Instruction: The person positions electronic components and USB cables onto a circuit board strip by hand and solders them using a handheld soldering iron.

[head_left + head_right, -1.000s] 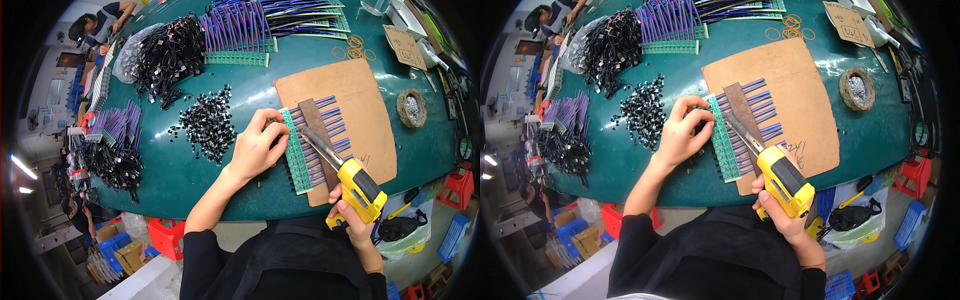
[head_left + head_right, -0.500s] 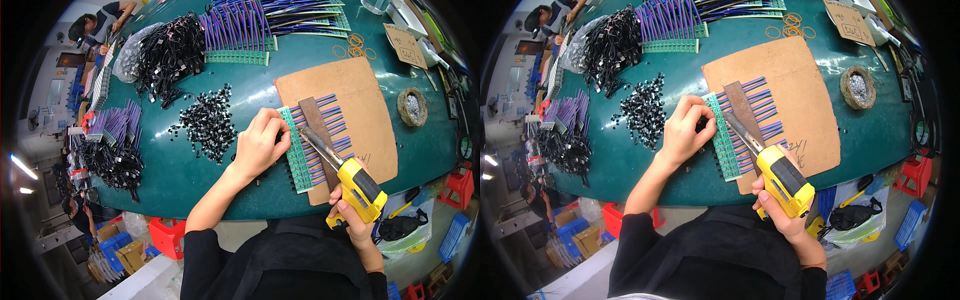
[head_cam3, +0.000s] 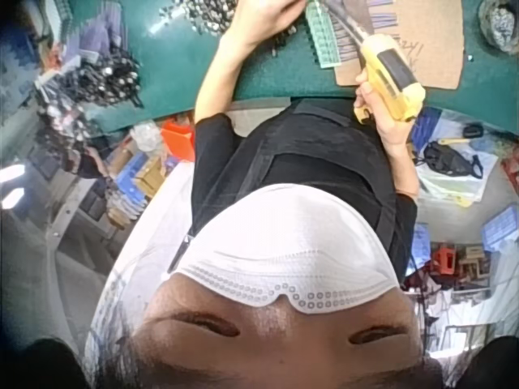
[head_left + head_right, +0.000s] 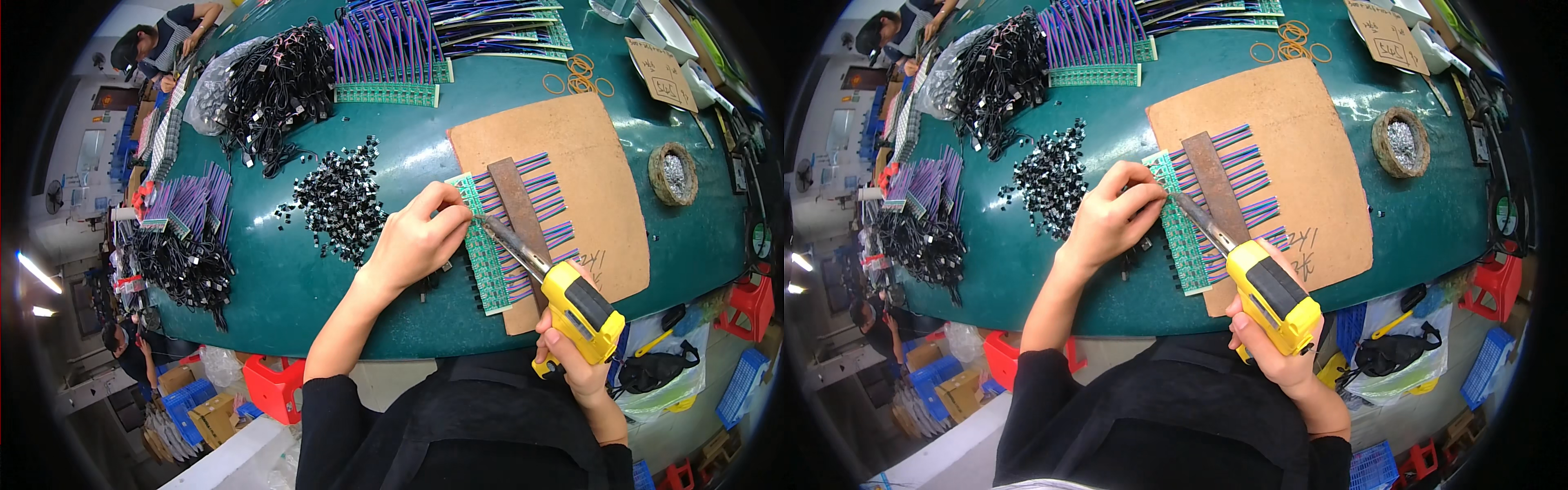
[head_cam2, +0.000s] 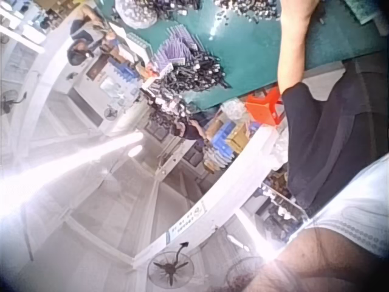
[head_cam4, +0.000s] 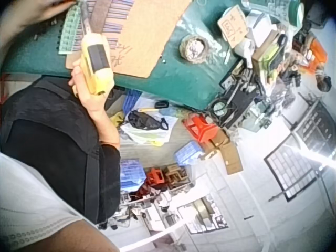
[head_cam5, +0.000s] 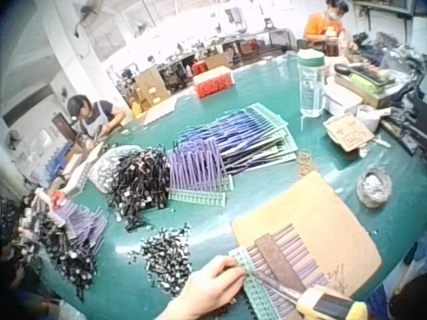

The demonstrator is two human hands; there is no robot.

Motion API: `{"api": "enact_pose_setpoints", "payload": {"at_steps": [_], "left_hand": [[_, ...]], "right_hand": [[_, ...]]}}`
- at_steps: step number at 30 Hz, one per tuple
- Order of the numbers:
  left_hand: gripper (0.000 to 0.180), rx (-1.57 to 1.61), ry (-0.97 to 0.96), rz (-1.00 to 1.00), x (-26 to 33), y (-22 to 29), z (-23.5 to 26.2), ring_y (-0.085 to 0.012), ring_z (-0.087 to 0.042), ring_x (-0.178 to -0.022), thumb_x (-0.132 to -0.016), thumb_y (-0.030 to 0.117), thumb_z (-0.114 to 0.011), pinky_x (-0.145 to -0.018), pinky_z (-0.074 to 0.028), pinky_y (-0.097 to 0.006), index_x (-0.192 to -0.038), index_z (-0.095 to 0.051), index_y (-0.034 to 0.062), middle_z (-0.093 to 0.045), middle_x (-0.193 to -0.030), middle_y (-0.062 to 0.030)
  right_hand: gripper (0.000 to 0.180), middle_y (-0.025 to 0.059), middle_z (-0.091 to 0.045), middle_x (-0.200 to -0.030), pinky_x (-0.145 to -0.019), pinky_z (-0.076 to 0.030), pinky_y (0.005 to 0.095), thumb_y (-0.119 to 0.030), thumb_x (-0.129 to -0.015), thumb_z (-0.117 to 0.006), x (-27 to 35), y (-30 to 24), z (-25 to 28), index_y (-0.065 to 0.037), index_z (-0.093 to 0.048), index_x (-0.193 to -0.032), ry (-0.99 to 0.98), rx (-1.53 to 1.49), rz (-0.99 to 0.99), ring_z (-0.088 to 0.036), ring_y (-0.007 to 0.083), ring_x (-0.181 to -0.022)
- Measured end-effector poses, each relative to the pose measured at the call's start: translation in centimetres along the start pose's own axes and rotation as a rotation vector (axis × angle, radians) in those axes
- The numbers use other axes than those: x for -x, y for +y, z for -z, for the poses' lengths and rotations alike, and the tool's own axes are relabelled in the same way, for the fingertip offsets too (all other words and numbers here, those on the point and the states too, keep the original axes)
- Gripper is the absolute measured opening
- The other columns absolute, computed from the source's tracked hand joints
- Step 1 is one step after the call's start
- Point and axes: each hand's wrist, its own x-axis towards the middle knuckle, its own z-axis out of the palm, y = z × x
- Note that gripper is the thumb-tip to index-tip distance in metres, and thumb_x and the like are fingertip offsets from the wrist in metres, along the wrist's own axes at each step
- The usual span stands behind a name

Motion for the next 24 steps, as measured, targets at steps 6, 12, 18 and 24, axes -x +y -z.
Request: {"api": "enact_pose_setpoints", "payload": {"at_steps": [6,12,18,24], "left_hand": [[0.015,-0.153,0.028,-0.061,0.3,0.7,-0.3,-0.0194,-0.062,-0.068,-0.071,-0.001,-0.069,-0.053,-0.051,-0.029,-0.084,-0.062,0.0010,-0.056,-0.085,-0.0072],[0.016,-0.243,0.038,-0.079,0.5,1.2,-0.6,-0.0192,-0.061,-0.066,-0.070,-0.002,-0.068,-0.052,-0.051,-0.029,-0.085,-0.061,0.0004,-0.055,-0.084,-0.0071],[0.017,-0.242,0.046,-0.079,0.7,1.1,-0.7,-0.0191,-0.061,-0.067,-0.070,-0.002,-0.068,-0.051,-0.051,-0.029,-0.085,-0.060,0.0007,-0.055,-0.085,-0.0070],[0.016,-0.244,0.038,-0.055,0.3,1.6,-0.2,-0.0196,-0.060,-0.068,-0.071,0.000,-0.066,-0.053,-0.051,-0.029,-0.085,-0.060,0.0038,-0.055,-0.085,-0.0058]], "right_hand": [[0.074,0.0071,-0.057,-0.080,-0.051,-0.047,0.0214,-0.003,-0.079,-0.060,0.1,-0.3,-0.3,-0.003,-0.023,-0.143,0.035,0.098,-0.075,-0.054,0.0102,-0.056],[0.067,0.0096,-0.060,-0.086,-0.056,-0.053,0.0228,0.004,-0.080,-0.058,0.2,-0.5,-0.2,0.002,-0.028,-0.140,0.024,0.062,-0.025,-0.058,0.0104,-0.069],[0.069,0.0111,-0.059,-0.089,-0.059,-0.055,0.0249,0.003,-0.081,-0.057,0.4,-0.6,0.0,0.003,-0.024,-0.141,0.052,0.004,0.024,-0.059,0.0139,-0.078],[0.070,0.0103,-0.058,-0.087,-0.056,-0.053,0.0236,0.001,-0.080,-0.058,0.2,-0.7,-0.2,0.003,-0.024,-0.141,0.080,-0.009,0.000,-0.057,0.0132,-0.074]]}}
